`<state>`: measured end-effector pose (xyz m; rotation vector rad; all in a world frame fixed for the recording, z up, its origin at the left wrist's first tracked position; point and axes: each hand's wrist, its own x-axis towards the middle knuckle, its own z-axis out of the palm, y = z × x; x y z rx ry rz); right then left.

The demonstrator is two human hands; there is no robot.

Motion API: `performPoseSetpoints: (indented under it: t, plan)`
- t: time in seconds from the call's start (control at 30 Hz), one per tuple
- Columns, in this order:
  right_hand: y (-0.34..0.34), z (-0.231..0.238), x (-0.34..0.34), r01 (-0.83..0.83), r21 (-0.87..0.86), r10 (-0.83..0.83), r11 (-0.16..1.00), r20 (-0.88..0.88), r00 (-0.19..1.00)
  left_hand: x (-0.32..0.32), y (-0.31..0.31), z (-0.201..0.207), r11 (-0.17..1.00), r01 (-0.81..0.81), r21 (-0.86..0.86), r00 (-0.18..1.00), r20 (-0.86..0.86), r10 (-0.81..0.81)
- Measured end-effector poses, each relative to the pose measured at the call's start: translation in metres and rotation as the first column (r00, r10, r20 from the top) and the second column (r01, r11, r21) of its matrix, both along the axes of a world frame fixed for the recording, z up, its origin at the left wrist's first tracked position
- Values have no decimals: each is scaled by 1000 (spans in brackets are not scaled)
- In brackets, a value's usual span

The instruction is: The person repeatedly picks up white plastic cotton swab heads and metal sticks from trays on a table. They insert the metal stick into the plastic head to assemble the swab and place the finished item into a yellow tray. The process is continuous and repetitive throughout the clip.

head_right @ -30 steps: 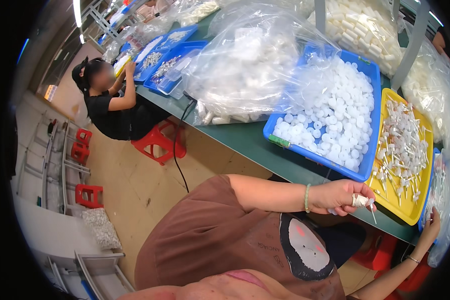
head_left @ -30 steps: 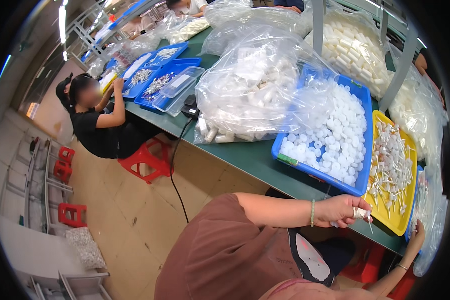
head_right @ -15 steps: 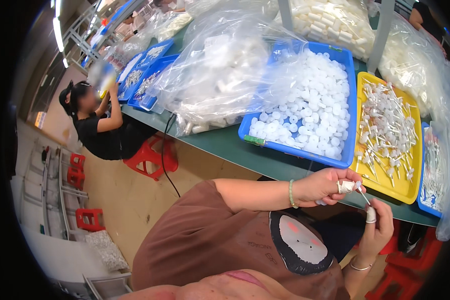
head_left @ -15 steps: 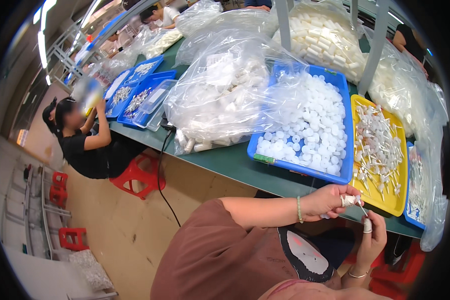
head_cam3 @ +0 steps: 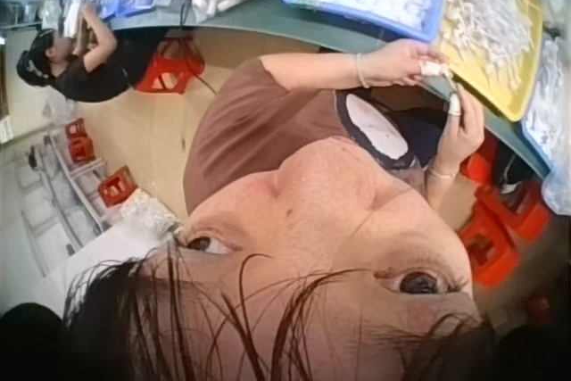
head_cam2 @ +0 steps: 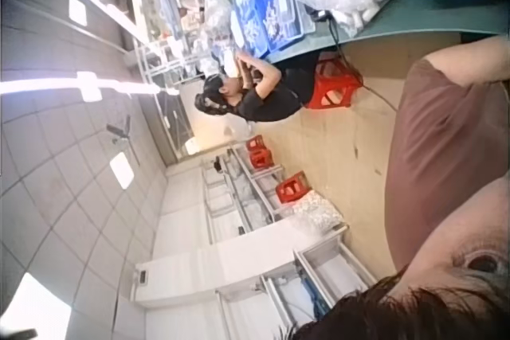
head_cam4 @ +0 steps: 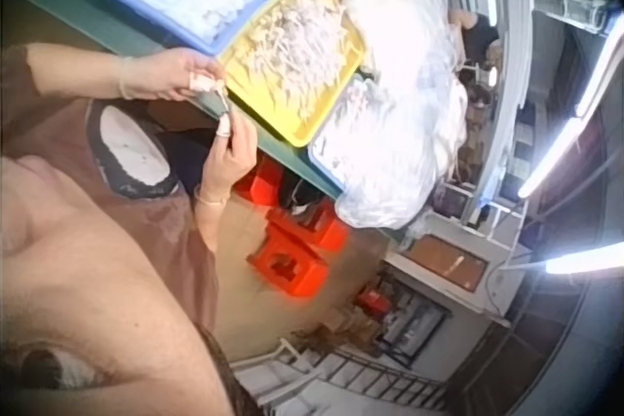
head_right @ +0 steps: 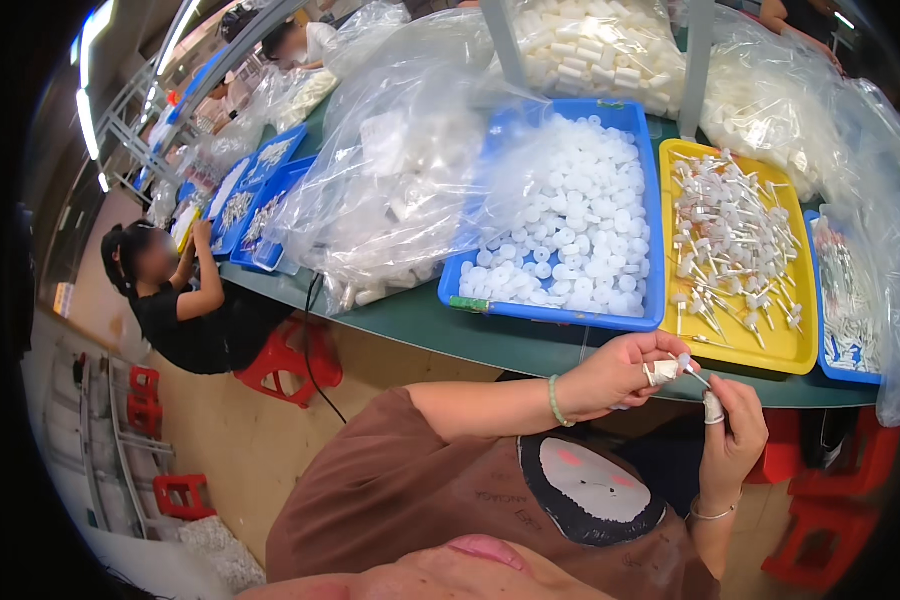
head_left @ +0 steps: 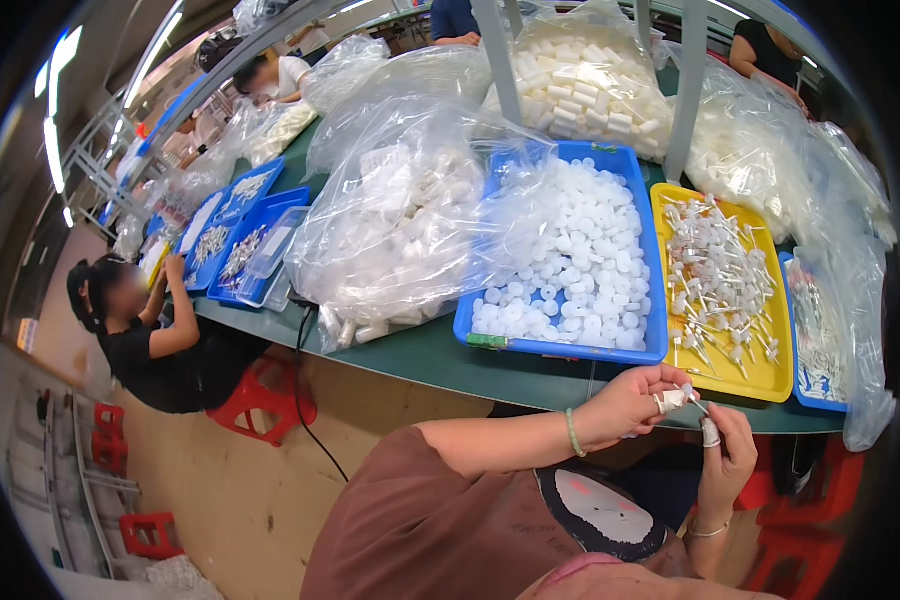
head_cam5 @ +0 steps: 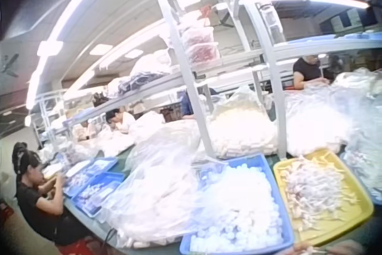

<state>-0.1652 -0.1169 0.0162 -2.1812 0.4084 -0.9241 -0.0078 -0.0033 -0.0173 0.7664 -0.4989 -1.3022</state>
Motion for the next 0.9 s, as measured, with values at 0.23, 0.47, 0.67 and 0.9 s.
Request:
performPoseSetpoints:
  t: [0.23, 0.47, 0.67, 0.9]
  plan:
    - [-1, -5, 0, 1, 84, -3, 996, 27, 1000, -1, 0, -1, 1000, 2, 2, 1000, -15, -2]
    - [1, -3, 0, -42, 39, 40, 998, 45, 998, -1, -1, 0, 1000, 4, 12, 999, -41, -4]
    - [7, 2, 9, -4, -244, 17, 970, 50, 999, -6, 4, 9, 991, -10, 135, 985, 173, -14]
    - [5, 5, 9, 78, -101, -77, 992, 14, 997, -7, 1, 11, 993, -20, 115, 995, 103, 8]
